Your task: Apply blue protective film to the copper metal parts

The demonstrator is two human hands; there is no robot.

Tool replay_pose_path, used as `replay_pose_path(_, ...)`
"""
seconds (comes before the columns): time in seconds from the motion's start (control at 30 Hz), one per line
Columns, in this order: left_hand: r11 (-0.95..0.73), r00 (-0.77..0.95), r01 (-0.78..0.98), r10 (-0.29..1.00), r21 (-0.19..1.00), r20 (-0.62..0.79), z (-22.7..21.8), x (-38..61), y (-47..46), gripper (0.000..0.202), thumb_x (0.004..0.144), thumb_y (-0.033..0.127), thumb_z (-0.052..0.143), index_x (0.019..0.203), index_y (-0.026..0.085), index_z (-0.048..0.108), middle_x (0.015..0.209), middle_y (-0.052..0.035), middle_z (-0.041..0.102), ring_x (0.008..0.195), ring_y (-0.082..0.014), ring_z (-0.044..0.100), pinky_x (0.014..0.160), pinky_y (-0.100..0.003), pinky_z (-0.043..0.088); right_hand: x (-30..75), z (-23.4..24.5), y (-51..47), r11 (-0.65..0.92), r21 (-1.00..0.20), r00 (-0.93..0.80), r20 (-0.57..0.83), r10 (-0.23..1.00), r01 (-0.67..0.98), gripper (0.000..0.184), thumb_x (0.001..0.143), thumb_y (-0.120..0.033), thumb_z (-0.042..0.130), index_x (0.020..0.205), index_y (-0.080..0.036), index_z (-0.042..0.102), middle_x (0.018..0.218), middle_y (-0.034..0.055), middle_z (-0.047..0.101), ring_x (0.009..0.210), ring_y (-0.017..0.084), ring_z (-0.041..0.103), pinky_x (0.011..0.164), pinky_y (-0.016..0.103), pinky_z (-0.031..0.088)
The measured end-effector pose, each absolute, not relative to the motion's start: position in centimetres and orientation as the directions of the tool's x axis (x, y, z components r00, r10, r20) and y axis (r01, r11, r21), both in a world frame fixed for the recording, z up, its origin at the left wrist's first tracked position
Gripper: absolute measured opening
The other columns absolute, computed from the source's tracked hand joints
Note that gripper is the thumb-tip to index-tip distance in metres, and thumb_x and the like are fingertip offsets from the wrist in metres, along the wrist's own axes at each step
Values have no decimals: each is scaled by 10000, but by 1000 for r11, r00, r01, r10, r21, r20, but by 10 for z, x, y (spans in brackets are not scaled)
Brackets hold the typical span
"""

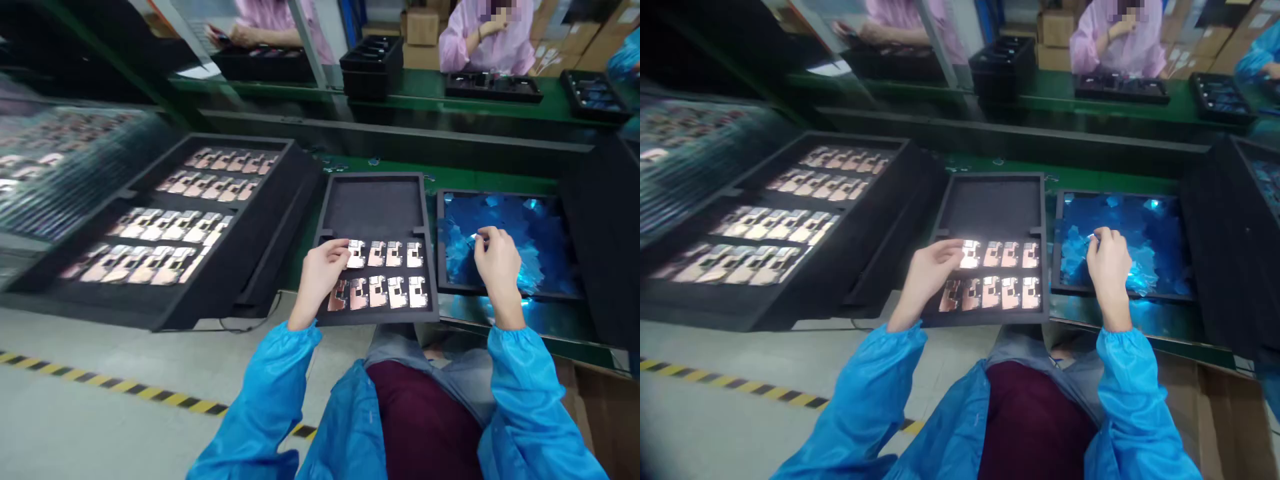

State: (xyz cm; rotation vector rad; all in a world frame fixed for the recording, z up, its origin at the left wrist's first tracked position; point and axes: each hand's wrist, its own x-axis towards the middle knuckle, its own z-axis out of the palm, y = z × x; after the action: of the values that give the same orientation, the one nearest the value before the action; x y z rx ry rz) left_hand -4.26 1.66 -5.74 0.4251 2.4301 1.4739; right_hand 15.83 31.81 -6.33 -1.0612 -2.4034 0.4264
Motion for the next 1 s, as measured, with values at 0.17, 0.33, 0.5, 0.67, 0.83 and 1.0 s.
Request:
replay_pose_path(0.17, 667, -909, 269, 414, 695, -46, -62, -43, 23, 342, 909, 202, 632, 1200, 135, 800, 1042, -101, 839, 849, -236, 782, 850, -342, 599, 170, -61, 309, 777, -310, -613, 484, 625, 548, 352, 1075, -298, 487, 1297, -156, 721, 1443, 221, 674, 1321, 386, 600, 1059, 522, 523)
replay_pose_path(0.33, 812, -852, 491, 523, 316, -21, -30, -34, 25, 335, 1006, 290, 606, 1274, 179, 772, 1165, -129, 810, 971, -315, 788, 831, -390, 588, 181, -60, 305, 805, -316, -651, 475, 592, 502, 374, 1095, -301, 491, 1394, -167, 671, 1398, 205, 703, 1254, 367, 651, 1035, 508, 554)
replay_pose_path(0.5, 654, -657, 753, 740, 78, 141, 12, -63, 100, 395, 1093, 389, 506, 1335, 196, 751, 1263, -148, 753, 1107, -352, 747, 870, -408, 574, 176, -70, 315, 782, -337, -680, 387, 623, 524, 393, 1089, -245, 479, 1428, -136, 646, 1252, 206, 724, 1146, 356, 702, 927, 475, 604)
replay_pose_path(0.67, 382, -394, 918, 910, 110, 131, -5, -135, 265, 360, 1050, 207, 504, 1271, 143, 781, 1313, -177, 732, 1320, -351, 615, 1079, -425, 511, 177, -76, 316, 839, -400, -756, 395, 522, 370, 297, 1114, -215, 469, 1185, -195, 757, 1246, 171, 775, 1239, 351, 718, 1051, 537, 610)
replay_pose_path(0.83, 430, -435, 869, 900, 246, -37, -45, -177, 363, 366, 810, 160, 810, 1175, 164, 806, 1180, -128, 776, 1202, -317, 678, 1072, -377, 519, 184, -73, 299, 842, -478, -783, 413, 465, 248, 444, 1101, -112, 409, 1459, -201, 654, 1685, 175, 529, 1492, 323, 600, 1062, 480, 636)
replay_pose_path(1.0, 443, -471, 842, 882, 308, 18, -40, -178, 369, 209, 780, 103, 809, 983, 149, 812, 1074, -136, 790, 1118, -318, 730, 1027, -402, 556, 183, -64, 296, 819, -503, -632, 548, 548, 274, 245, 1130, -201, 501, 1248, -198, 716, 1047, 110, 796, 965, 250, 761, 830, 377, 608)
